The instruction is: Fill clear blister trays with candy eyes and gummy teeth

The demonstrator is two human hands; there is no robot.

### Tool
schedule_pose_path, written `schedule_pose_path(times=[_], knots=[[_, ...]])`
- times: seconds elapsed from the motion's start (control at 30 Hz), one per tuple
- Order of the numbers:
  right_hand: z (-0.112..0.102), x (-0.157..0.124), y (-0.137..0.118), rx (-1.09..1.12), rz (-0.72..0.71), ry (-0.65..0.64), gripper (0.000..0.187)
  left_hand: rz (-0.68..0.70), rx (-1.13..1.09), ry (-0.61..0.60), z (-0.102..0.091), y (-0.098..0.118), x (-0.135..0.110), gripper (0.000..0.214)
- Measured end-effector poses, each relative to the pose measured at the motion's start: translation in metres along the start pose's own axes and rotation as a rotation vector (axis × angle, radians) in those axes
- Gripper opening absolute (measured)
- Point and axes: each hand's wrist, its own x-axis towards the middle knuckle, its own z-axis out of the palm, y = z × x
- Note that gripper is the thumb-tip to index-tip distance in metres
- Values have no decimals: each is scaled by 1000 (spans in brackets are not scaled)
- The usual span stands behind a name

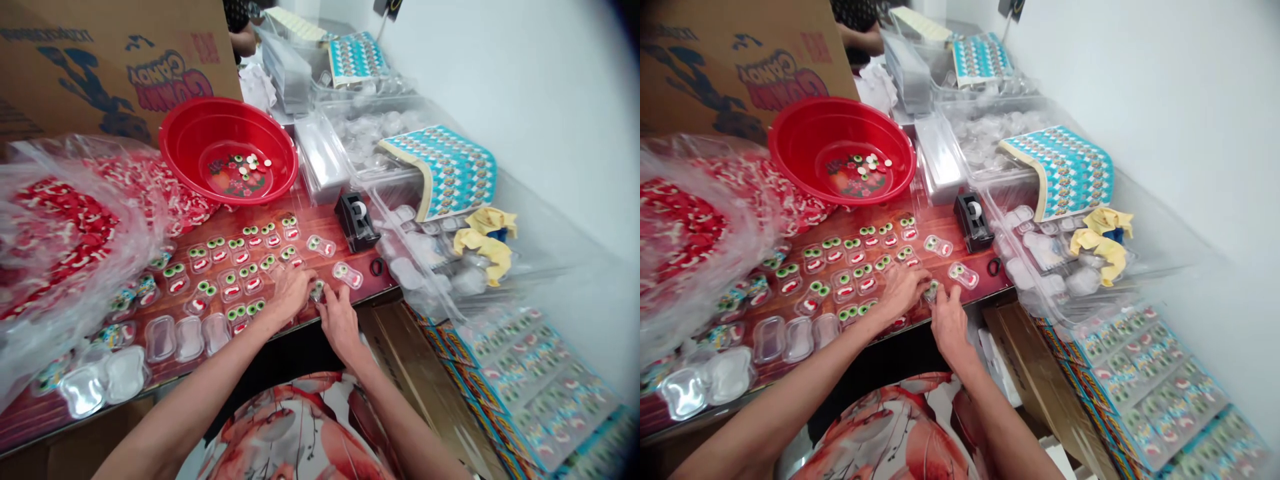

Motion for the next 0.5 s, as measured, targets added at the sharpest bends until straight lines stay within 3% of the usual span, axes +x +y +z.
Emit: schedule_pose_path(times=[0.13, 0.23, 0.3, 0.4, 0.5], knots=[[7, 4, 16, -2, -79, 71, 45, -29, 69, 26, 7, 9, -1, 26], [16, 10, 34, 121, -169, 223, 42, -11, 53, 59, 14, 14, -7, 26], [21, 15, 45, 219, -254, 307, 40, -3, -1, 148, 15, 10, -19, 26], [20, 17, 54, 297, -339, 378, 38, -66, -137, 298, 9, -8, -53, 24], [9, 9, 46, 276, -335, 435, 37, -217, -316, 486, -4, -40, -107, 22]])
